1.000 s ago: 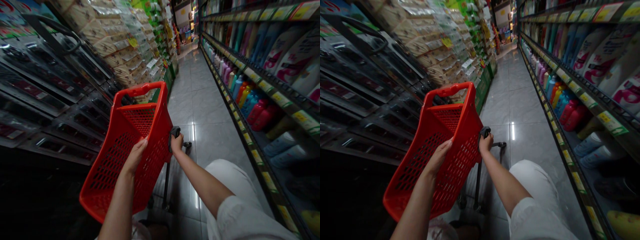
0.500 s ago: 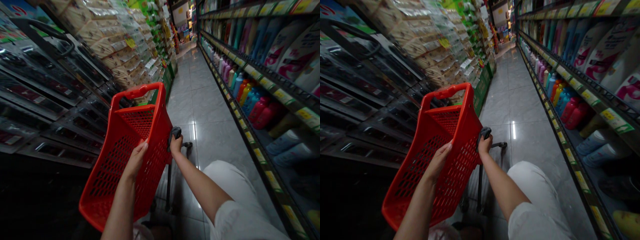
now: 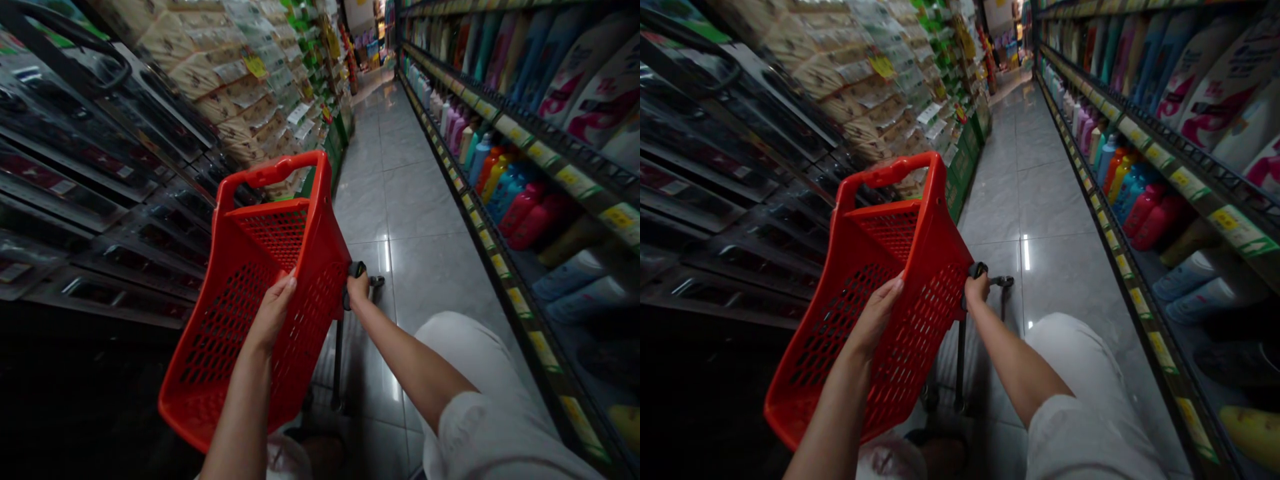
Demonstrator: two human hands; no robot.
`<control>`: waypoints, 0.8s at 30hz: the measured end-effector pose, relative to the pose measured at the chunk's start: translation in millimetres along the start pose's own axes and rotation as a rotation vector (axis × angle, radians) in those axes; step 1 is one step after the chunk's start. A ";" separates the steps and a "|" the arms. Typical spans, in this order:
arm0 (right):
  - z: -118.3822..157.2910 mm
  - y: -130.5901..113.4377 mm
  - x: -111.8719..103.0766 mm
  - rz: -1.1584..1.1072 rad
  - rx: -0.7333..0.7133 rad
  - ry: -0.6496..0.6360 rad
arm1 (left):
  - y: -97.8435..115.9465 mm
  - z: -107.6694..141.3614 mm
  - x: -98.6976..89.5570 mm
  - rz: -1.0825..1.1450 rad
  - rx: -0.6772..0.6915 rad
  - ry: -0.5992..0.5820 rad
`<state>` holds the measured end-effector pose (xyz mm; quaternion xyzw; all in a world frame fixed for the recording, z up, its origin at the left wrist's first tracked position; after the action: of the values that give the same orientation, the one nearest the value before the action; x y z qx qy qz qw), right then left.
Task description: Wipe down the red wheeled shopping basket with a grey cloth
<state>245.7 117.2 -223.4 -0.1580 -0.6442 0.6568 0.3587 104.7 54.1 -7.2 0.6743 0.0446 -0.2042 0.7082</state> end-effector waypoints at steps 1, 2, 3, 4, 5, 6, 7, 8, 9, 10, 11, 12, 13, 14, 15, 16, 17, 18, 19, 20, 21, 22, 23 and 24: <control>-4.8 -5.6 4.6 -0.004 -0.017 0.013 | 0.7 0.2 0.6 0.003 -0.004 0.000; -10.3 -11.5 8.2 -0.019 -0.040 0.017 | 1.5 0.4 1.2 0.003 -0.009 -0.001; -15.5 -16.4 10.1 -0.039 -0.060 0.012 | 2.3 0.6 1.7 0.001 -0.013 0.002; -19.4 -19.2 10.1 -0.053 -0.066 -0.002 | 2.9 0.6 2.1 -0.001 -0.014 0.006; -21.4 -19.3 8.1 -0.057 -0.051 -0.020 | 3.3 0.6 2.2 -0.003 -0.013 0.011; -21.3 -16.7 4.4 -0.051 -0.016 -0.037 | 3.5 0.5 2.2 -0.005 -0.010 0.014; -19.4 -12.4 -0.2 -0.037 0.029 -0.043 | 3.4 0.2 2.1 -0.005 -0.005 0.016; -16.1 -7.6 -4.8 -0.021 0.070 -0.045 | 3.0 -0.1 1.8 -0.004 -0.002 0.016; -12.4 -4.1 -8.1 -0.007 0.098 -0.047 | 2.5 -0.5 1.5 -0.003 0.002 0.017; -9.0 -3.0 -9.4 0.000 0.113 -0.049 | 2.0 -0.9 1.2 -0.005 0.005 0.018; -6.7 -5.3 -8.2 0.001 0.112 -0.049 | 1.6 -1.4 0.9 -0.008 0.008 0.020; -5.7 -11.6 -4.5 -0.002 0.094 -0.048 | 1.4 -1.8 0.7 -0.013 0.012 0.023; -6.2 -22.0 1.4 -0.012 0.048 -0.055 | 1.3 -2.3 0.7 -0.018 0.014 0.024; -7.9 -35.6 8.8 -0.028 -0.020 -0.071 | 1.5 -2.9 0.7 -0.025 0.016 0.025; -10.3 -51.6 16.7 -0.056 -0.128 -0.099 | 1.7 -3.5 0.8 -0.032 0.017 0.025; -12.6 -67.5 24.9 -0.088 -0.242 -0.162 | 2.0 -4.1 0.8 -0.038 0.017 0.028; -14.6 -80.8 31.1 -0.117 -0.341 -0.219 | 2.3 -4.8 0.8 -0.043 0.017 0.032; -16.4 -90.1 34.9 -0.144 -0.418 -0.267 | 2.6 -5.5 0.6 -0.048 0.016 0.038; -18.0 -94.1 36.1 -0.163 -0.464 -0.300 | 2.7 -6.2 0.4 -0.054 0.014 0.044; -19.8 -92.4 34.7 -0.175 -0.477 -0.313 | 2.7 -6.8 0.0 -0.057 0.013 0.051; -22.0 -85.5 31.2 -0.177 -0.459 -0.307 | 2.5 -7.4 -0.3 -0.059 0.012 0.055; -24.6 -74.1 26.0 -0.171 -0.416 -0.285 | 2.1 -7.9 -0.6 -0.061 0.011 0.058; -27.6 -59.3 19.9 -0.156 -0.350 -0.255 | 1.6 -8.2 -1.0 -0.061 0.010 0.059; -30.9 -42.4 13.5 -0.130 -0.264 -0.224 | 0.9 -8.5 -1.5 -0.061 0.008 0.063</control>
<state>268.4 145.2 -183.0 -0.0877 -0.7695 0.5557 0.3024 105.5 62.7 -6.6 0.6818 0.0866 -0.2044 0.6971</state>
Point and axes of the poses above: each hand's wrist, its own z-axis away from the middle knuckle, its own x-axis out of the palm, y = z × x, the point moved 3 cm from there along -z, towards the middle knuckle, and after that the axes turned 13 degrees about -z, right-handed, at the moved point
